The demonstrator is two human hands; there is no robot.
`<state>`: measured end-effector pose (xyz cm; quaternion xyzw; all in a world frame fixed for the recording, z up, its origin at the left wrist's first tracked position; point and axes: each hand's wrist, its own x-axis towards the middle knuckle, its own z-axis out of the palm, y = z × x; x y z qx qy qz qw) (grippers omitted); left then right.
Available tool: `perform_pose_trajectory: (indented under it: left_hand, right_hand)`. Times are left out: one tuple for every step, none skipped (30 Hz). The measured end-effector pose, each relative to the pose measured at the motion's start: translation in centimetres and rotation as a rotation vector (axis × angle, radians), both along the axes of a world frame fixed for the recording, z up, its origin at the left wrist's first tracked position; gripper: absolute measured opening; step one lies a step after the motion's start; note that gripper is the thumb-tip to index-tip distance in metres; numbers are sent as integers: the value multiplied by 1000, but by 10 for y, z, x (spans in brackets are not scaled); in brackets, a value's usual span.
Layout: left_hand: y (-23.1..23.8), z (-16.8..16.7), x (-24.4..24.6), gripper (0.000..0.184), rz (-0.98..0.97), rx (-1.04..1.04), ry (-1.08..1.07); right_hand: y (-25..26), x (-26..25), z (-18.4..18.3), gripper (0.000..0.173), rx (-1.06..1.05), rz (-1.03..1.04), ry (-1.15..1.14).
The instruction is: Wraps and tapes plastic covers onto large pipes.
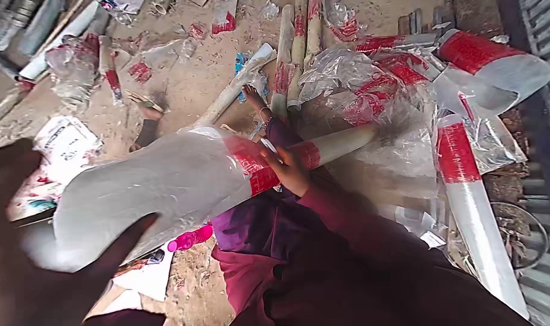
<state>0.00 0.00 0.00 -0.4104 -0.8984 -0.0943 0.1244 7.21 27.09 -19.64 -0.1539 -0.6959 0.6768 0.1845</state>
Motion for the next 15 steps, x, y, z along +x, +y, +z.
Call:
perform_pose_trajectory:
  left_hand:
    - [54, -14, -19, 101, -119, -148, -48]
    - [99, -31, -37, 114, -231, -242, -113]
    - [133, -49, -54, 120, -313, -333, -221]
    - [158, -63, -65, 116, -338, -409, -382]
    - [173, -74, -72, 104, -340, -480, -499]
    - [182, -81, -77, 90, -327, -566, -558]
    - [185, -78, -75, 78, -295, -635, -609]
    - [184, -72, -68, 71, -274, -652, -582]
    - [180, -68, -60, 67, -291, -668, -480]
    - [172, -68, -53, 67, -350, -617, -355]
    - [166, -70, -47, 71, -418, -547, -275]
    - [164, -73, -40, 75, -475, -492, -278]
    - [167, -78, -32, 73, -509, -487, -338]
    - [175, -83, -21, 69, -515, -548, -399]
    - [186, -86, -6, 64, -475, -631, -409]
  right_hand:
    - [-2, 3, 1, 30, -16, -28, 5]
    - [-6, 8, 1, 29, -63, -70, 2]
    - [-10, 13, 2, 28, -143, -111, -9]
    - [-14, 18, 3, 26, -258, -150, -10]
    - [-16, 22, 4, 23, -396, -195, 11]
    - [-17, 25, 5, 21, -541, -243, 42]
    - [-15, 28, 5, 23, -684, -326, 60]
    - [-12, 33, 2, 26, -784, -411, 46]
    - [-6, 37, -5, 28, -831, -476, 9]
    - [2, 43, -13, 29, -838, -496, -42]
    - [11, 48, -21, 28, -816, -489, -105]
    - [18, 54, -28, 28, -774, -455, -185]
    - [21, 58, -35, 30, -709, -394, -262]
    - [22, 61, -42, 32, -630, -318, -310]
    - [19, 63, -48, 33, -552, -237, -335]
